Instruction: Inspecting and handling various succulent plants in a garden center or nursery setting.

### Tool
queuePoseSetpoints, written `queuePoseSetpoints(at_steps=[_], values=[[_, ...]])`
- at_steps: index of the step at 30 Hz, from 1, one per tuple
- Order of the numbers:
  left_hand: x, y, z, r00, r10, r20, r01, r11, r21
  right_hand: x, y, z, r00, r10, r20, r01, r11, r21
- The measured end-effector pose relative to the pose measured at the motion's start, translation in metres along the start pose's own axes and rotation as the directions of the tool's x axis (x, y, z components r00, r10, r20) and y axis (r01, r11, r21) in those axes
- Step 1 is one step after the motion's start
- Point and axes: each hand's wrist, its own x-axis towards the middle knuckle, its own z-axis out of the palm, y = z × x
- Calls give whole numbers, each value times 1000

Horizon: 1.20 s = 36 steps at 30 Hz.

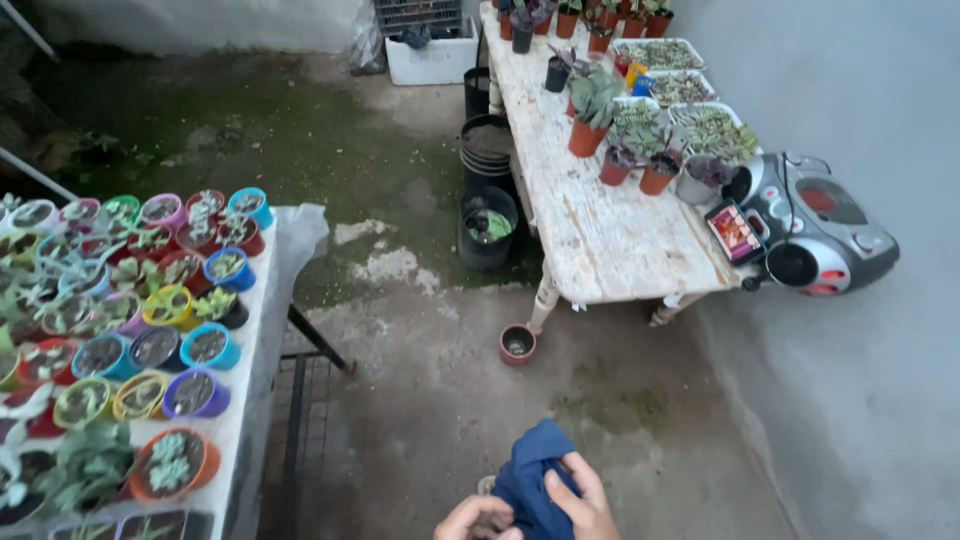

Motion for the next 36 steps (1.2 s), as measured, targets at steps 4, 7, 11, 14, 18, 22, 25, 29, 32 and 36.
queuePoseSetpoints(at_steps=[4,7,11,14,18,22,25,29,32,36], values=[[59,-48,8,921,383,77,-391,900,192,49,-7,-6,995,-18,99,30,992,-121],[92,-8,16,887,455,77,-461,868,185,77,-26,-1,994,61,86,-52,993,-107],[135,2,30,952,306,10,-296,912,285,117,-30,-23,997,54,60,-45,989,-142],[158,33,40,993,114,-31,-105,971,214,137,-51,-29,981,9,195,31,980,-198],[195,24,45,997,44,-69,-52,991,-122,155,-108,-3,961,51,274,26,963,-269],[231,26,37,997,-82,10,81,949,-306,187,-149,15,899,-34,436,328,713,-620],[255,29,32,981,-184,58,193,918,-347,210,-152,22,957,85,276,163,631,-759],[310,70,19,978,-90,186,150,929,-339,261,-161,25,981,19,194,126,698,-705],[350,90,-5,973,-120,199,143,984,-107,298,-166,23,992,-71,103,125,513,-849],[427,99,-48,974,-122,189,128,992,-20,357,-175,1,944,-328,-35,111,414,-903]])
